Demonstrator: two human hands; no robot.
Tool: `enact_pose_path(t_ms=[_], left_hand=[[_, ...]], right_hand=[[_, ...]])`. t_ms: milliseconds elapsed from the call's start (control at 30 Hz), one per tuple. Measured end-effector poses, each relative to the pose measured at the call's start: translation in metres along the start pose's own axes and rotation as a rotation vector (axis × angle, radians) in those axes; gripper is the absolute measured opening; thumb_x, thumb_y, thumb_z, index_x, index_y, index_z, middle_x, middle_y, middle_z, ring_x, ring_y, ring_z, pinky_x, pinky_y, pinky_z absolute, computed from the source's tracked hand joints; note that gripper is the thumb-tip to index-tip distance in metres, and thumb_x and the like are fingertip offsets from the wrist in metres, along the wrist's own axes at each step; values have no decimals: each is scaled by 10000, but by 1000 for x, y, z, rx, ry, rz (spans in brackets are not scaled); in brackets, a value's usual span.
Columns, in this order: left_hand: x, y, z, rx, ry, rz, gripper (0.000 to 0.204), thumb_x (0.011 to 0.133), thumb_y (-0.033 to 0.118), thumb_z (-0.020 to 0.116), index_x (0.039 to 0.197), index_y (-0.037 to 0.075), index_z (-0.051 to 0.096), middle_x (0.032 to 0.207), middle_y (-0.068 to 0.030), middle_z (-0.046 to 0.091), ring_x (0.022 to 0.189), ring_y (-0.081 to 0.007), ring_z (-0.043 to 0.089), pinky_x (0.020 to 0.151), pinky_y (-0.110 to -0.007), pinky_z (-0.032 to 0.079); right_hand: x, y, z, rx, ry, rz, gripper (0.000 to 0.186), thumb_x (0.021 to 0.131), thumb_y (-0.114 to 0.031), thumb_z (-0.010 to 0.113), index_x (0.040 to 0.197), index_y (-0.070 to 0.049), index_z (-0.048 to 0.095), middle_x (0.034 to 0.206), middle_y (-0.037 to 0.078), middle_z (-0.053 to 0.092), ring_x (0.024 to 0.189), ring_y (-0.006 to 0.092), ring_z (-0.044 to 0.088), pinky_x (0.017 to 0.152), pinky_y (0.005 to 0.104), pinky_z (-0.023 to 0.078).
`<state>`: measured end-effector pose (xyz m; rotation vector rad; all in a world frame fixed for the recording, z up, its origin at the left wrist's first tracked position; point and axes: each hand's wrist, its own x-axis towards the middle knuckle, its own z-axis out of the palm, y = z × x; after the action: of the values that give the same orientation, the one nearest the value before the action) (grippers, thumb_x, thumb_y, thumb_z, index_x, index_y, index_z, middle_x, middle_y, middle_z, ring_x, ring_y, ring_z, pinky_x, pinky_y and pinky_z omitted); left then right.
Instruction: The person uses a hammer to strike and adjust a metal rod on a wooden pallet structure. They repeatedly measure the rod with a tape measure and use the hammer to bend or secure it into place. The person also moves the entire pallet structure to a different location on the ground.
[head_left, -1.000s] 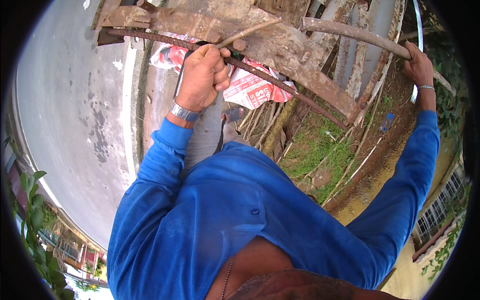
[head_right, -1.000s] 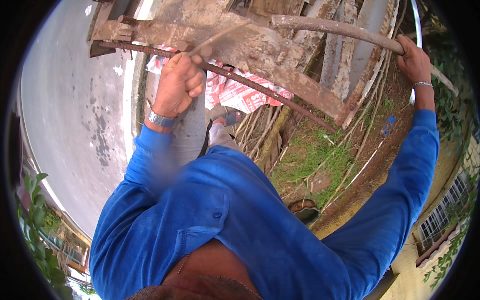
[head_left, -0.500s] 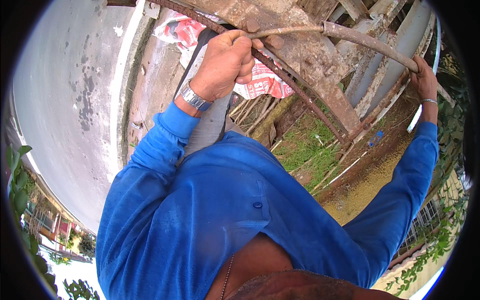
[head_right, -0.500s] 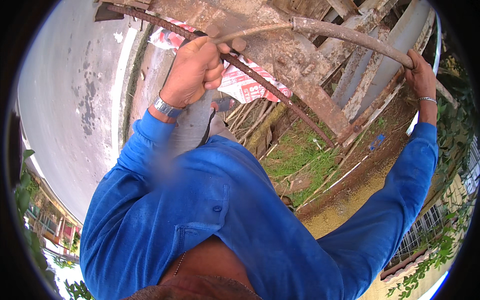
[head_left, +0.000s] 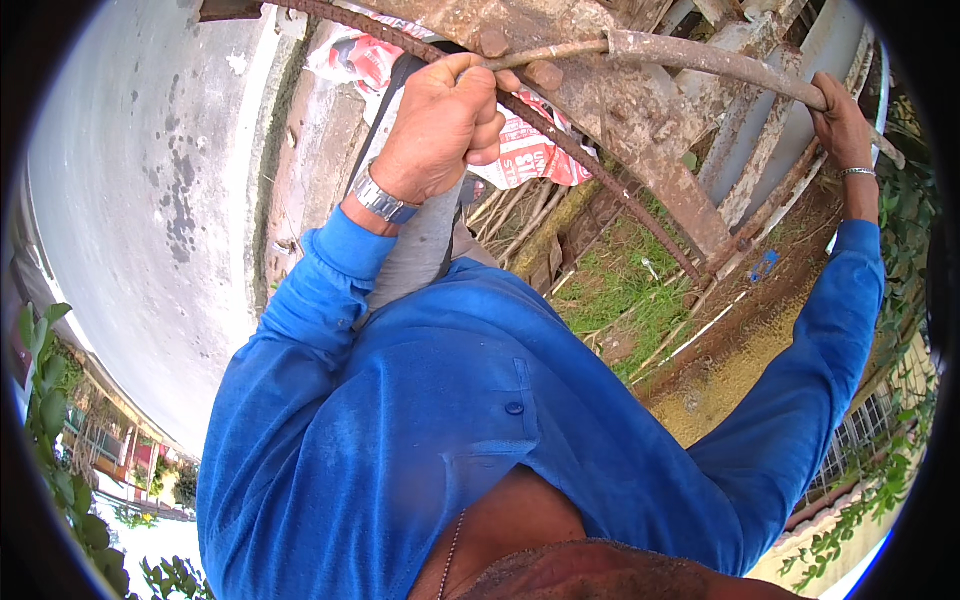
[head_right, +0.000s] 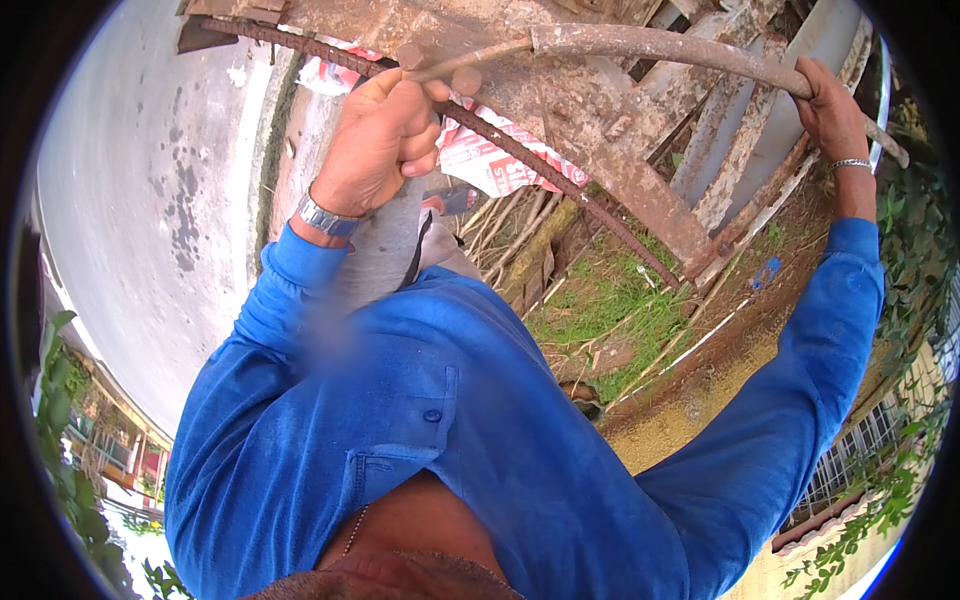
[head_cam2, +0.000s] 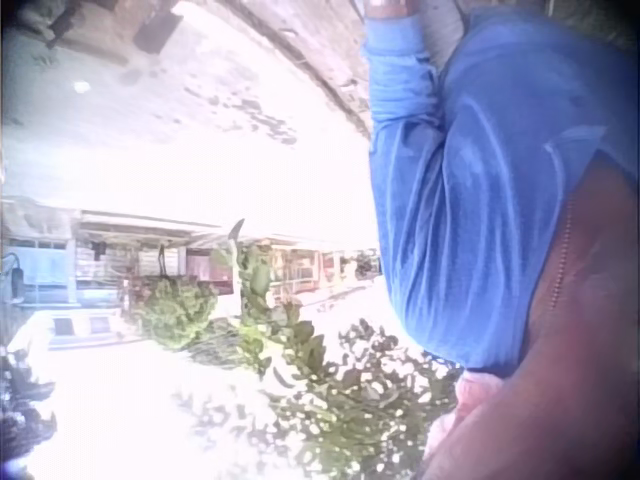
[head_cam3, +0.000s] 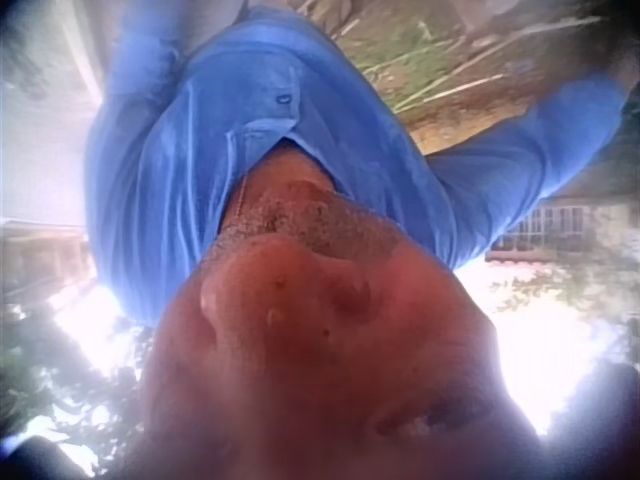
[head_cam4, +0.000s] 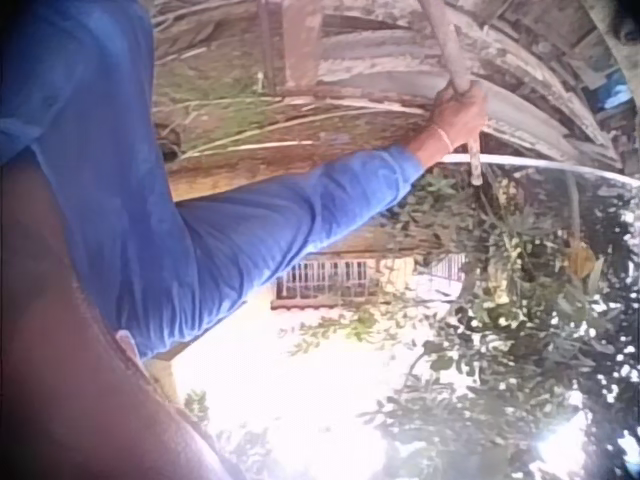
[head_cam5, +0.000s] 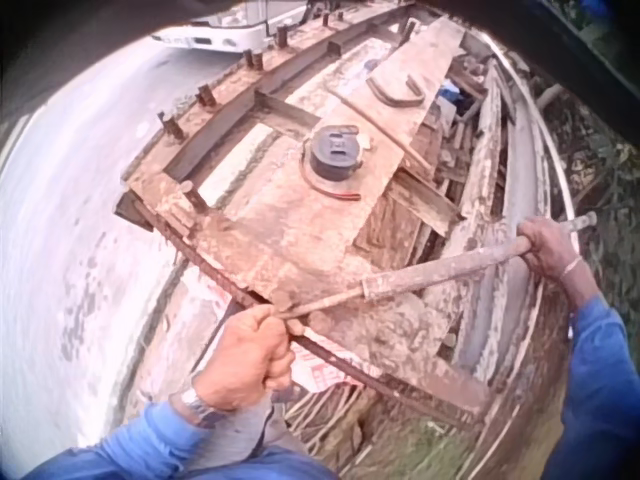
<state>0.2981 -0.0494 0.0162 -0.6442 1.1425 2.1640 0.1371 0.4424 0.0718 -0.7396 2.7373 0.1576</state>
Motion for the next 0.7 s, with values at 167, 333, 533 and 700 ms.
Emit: enact_pose_path(t_ms=[167, 333, 533, 700], left_hand=[[-2, 1, 0, -23, 2, -10, 173, 1006, 134, 478, 1071, -23, 512, 639, 53, 353, 477, -40, 269, 428, -230, 278], [2, -2, -2, -21, -7, 6, 200, 1039, 150, 450, 1039, -39, 514, 603, 45, 317, 457, -51, 261, 412, -241, 280], [1, -2, -5, -56, -34, 12, 216, 1047, 155, 451, 1069, -44, 532, 594, 49, 309, 461, -46, 257, 416, -235, 277], [1, -1, -3, -75, -45, -4, 256, 1055, 172, 439, 1118, -49, 553, 597, 58, 294, 460, -45, 252, 418, -231, 275]], right_hand=[[10, -28, -18, 117, -37, 49, 394, 822, -272, 789, 986, -60, 501, 863, 179, 575, 844, 444, 535, 713, 436, 464], [8, -34, -10, 94, 48, -101, 392, 819, -260, 790, 978, -42, 505, 889, 123, 524, 789, 341, 499, 712, 428, 438], [17, -52, -16, 81, 161, -24, 450, 583, -281, 916, 897, -27, 717, 858, 192, 706, 825, 392, 679, 743, 462, 544], [8, -66, -28, 149, 127, -49, 350, 732, -258, 839, 948, -40, 670, 888, 164, 647, 842, 351, 647, 730, 431, 501]])
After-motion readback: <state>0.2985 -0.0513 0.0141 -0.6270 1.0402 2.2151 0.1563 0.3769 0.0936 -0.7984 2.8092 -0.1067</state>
